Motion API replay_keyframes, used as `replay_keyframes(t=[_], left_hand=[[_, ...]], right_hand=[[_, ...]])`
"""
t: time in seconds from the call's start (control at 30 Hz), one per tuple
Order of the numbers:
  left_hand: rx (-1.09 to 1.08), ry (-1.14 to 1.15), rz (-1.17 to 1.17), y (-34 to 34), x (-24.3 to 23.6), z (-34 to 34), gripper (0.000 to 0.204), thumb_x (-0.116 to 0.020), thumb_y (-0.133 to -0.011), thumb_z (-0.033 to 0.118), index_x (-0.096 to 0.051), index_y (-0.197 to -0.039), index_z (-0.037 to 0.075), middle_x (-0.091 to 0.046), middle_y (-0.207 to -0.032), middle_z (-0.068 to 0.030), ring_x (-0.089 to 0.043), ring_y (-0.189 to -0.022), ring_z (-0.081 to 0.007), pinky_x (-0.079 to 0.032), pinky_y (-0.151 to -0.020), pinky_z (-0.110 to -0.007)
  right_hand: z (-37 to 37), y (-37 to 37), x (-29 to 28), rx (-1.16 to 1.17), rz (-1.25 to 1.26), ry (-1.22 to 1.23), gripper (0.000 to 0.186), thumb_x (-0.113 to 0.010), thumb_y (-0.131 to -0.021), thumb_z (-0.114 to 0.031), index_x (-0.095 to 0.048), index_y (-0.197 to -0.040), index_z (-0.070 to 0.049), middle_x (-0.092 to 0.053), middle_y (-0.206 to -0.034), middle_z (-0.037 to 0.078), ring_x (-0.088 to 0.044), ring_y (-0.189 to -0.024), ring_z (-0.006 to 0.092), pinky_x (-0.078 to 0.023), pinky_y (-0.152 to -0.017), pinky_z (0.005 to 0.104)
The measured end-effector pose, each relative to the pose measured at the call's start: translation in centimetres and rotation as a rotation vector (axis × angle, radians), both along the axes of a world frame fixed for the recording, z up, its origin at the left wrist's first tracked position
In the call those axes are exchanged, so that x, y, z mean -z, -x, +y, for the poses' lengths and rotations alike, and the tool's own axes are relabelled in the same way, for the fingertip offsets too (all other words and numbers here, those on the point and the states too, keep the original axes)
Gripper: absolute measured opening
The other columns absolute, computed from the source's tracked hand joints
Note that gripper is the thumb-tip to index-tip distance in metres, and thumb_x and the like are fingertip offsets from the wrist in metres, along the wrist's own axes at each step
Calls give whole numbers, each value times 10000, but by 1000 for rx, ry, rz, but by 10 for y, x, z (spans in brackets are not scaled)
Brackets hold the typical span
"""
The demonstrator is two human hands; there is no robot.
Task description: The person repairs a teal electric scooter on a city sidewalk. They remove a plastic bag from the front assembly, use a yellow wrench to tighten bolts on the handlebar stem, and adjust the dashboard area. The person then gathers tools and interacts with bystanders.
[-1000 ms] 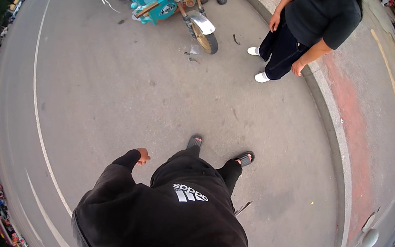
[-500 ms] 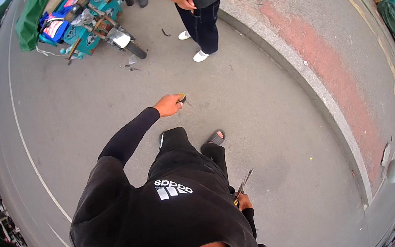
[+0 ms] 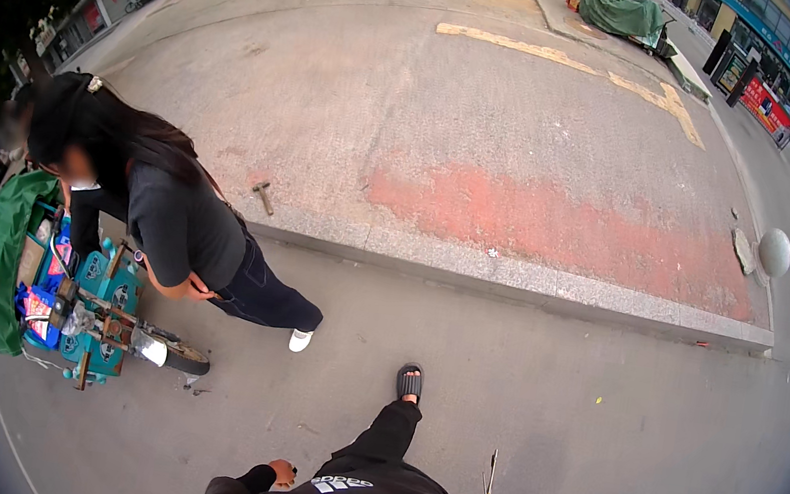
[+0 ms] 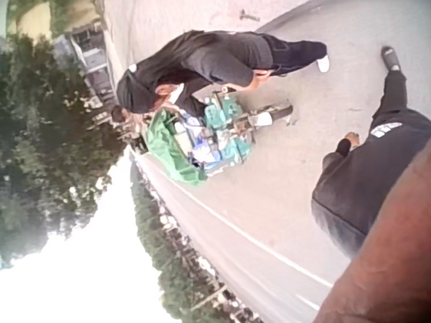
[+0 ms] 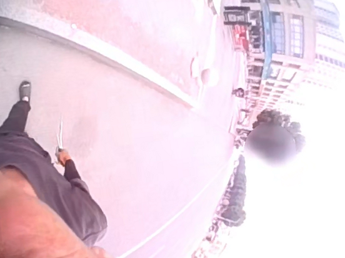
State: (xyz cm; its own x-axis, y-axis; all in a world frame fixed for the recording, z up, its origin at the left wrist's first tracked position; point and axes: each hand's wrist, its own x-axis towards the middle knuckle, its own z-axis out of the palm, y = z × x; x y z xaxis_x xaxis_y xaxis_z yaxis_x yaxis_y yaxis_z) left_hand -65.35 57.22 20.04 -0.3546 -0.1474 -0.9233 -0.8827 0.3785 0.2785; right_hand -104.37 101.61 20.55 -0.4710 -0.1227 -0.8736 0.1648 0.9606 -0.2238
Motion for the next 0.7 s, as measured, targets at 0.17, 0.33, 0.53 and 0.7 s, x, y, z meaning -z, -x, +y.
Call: replay_keyframes(t=[0.17,0.33,0.53,0.7], left_hand=[[-310,-160,-38,88,67,-99,234,-591,-928,203,-703,-875,5,-715,-777,-107,-718,-672,-231,-542,-528,-358],[-373,318,289,257,25,-225,403,-713,-805,74,-467,-1120,24,-688,-820,-174,-734,-685,-280,-580,-608,-404],[-352,394,552,492,-55,-396,148,-581,-853,103,-646,-985,115,-713,-926,-160,-685,-905,-362,-524,-793,-476],[8,432,597,611,-88,-471,227,-602,-803,67,-750,-968,115,-731,-1028,-135,-687,-971,-330,-531,-833,-453]], right_hand=[[22,41,119,-367,103,120,343,-656,-837,-346,-735,-904,-20,-728,-884,188,-723,-868,304,-537,-718,419],[18,118,119,-920,177,268,351,-591,-877,-373,-749,-974,-74,-732,-956,182,-711,-967,329,-539,-791,434],[-124,255,83,-20,-19,21,390,-606,-863,-391,-725,-1113,-116,-706,-1013,251,-688,-977,392,-535,-844,479],[-202,402,54,-734,-19,35,429,-606,-869,-420,-714,-1142,-106,-692,-1038,277,-654,-1050,417,-515,-888,489]])
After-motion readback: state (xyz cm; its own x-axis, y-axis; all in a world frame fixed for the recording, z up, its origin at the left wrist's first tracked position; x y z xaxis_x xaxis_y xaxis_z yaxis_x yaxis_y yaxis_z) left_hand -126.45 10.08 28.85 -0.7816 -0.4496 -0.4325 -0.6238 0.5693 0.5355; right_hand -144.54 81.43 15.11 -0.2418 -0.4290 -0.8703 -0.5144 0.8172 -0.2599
